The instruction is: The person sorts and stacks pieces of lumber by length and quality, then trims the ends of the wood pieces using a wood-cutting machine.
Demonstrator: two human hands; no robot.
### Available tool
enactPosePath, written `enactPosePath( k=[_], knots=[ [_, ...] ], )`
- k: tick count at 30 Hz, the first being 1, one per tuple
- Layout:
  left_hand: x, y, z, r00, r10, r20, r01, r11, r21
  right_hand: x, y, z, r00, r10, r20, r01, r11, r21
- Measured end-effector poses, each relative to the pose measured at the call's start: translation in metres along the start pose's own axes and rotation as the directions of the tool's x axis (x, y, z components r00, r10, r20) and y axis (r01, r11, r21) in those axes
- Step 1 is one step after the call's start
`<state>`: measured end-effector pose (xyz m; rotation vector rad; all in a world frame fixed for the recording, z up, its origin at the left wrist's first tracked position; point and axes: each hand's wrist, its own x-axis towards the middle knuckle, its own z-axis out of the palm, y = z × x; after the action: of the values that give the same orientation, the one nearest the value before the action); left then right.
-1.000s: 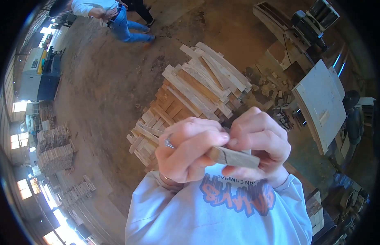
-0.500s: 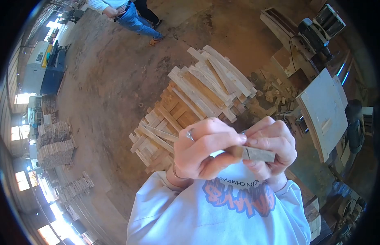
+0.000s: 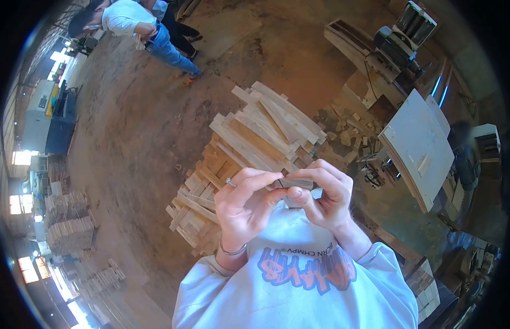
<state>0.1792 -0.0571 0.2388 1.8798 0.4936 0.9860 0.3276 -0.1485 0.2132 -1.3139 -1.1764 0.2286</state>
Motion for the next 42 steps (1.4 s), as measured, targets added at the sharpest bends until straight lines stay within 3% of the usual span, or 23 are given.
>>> enactPosePath(
  k=[8, 12, 17, 20, 23, 26, 29, 31, 32, 33, 35, 37, 39, 42],
  knots=[
    [-0.002, -0.017, 0.017, 0.995, -0.047, -0.086, 0.046, 0.999, -0.012, 0.001, 0.008, -0.002, 0.991, 0.127, -0.032, -0.129, 0.990, -0.054],
    [0.000, -0.017, 0.021, 0.996, -0.042, -0.081, 0.048, 0.996, 0.077, 0.000, 0.012, -0.001, 0.984, 0.156, -0.084, -0.160, 0.986, -0.044],
    [0.006, -0.021, 0.026, 1.000, -0.012, -0.029, 0.016, 0.987, 0.160, 0.005, 0.027, -0.005, 0.936, 0.346, -0.065, -0.333, 0.931, 0.150],
    [0.008, -0.028, 0.025, 0.990, -0.127, 0.056, 0.128, 0.992, -0.011, 0.006, 0.033, -0.008, 0.898, 0.438, -0.027, -0.410, 0.859, 0.308],
    [0.003, -0.037, 0.018, 0.978, -0.208, 0.023, 0.207, 0.943, -0.260, 0.008, 0.046, -0.025, 0.847, 0.532, -0.002, -0.484, 0.772, 0.413],
    [0.000, -0.041, 0.012, 0.993, -0.110, 0.041, 0.117, 0.966, -0.232, -0.001, 0.050, -0.031, 0.907, 0.420, 0.024, -0.402, 0.847, 0.349],
    [-0.012, -0.051, 0.001, 0.991, -0.131, -0.013, 0.123, 0.960, -0.252, 0.001, 0.056, -0.038, 0.845, 0.533, 0.042, -0.513, 0.787, 0.341],
    [-0.015, -0.063, -0.015, 0.969, -0.203, -0.138, 0.162, 0.951, -0.263, 0.003, 0.085, -0.073, 0.730, 0.592, -0.341, -0.550, 0.805, 0.220],
    [-0.026, -0.071, -0.034, 0.911, -0.301, -0.281, 0.244, 0.944, -0.221, -0.006, 0.106, -0.106, 0.661, 0.668, -0.343, -0.557, 0.742, 0.372],
    [-0.039, -0.082, -0.056, 0.827, -0.381, -0.413, 0.327, 0.924, -0.198, -0.017, 0.126, -0.138, 0.588, 0.736, -0.337, -0.541, 0.667, 0.512],
    [-0.060, -0.103, -0.098, 0.800, -0.292, -0.524, 0.199, 0.953, -0.227, -0.038, 0.145, -0.166, 0.511, 0.754, -0.412, -0.317, 0.611, 0.725],
    [-0.065, -0.102, -0.117, 0.810, -0.307, -0.500, 0.223, 0.949, -0.222, -0.063, 0.159, -0.174, 0.476, 0.794, -0.377, -0.275, 0.542, 0.794],
    [-0.059, -0.096, -0.108, 0.784, -0.376, -0.494, 0.274, 0.924, -0.268, -0.088, 0.176, -0.167, 0.575, 0.783, -0.236, -0.279, 0.459, 0.844],
    [-0.050, -0.103, -0.097, 0.815, -0.372, -0.444, 0.276, 0.924, -0.266, -0.080, 0.182, -0.130, 0.373, 0.859, -0.351, -0.091, 0.410, 0.908]
  ],
)
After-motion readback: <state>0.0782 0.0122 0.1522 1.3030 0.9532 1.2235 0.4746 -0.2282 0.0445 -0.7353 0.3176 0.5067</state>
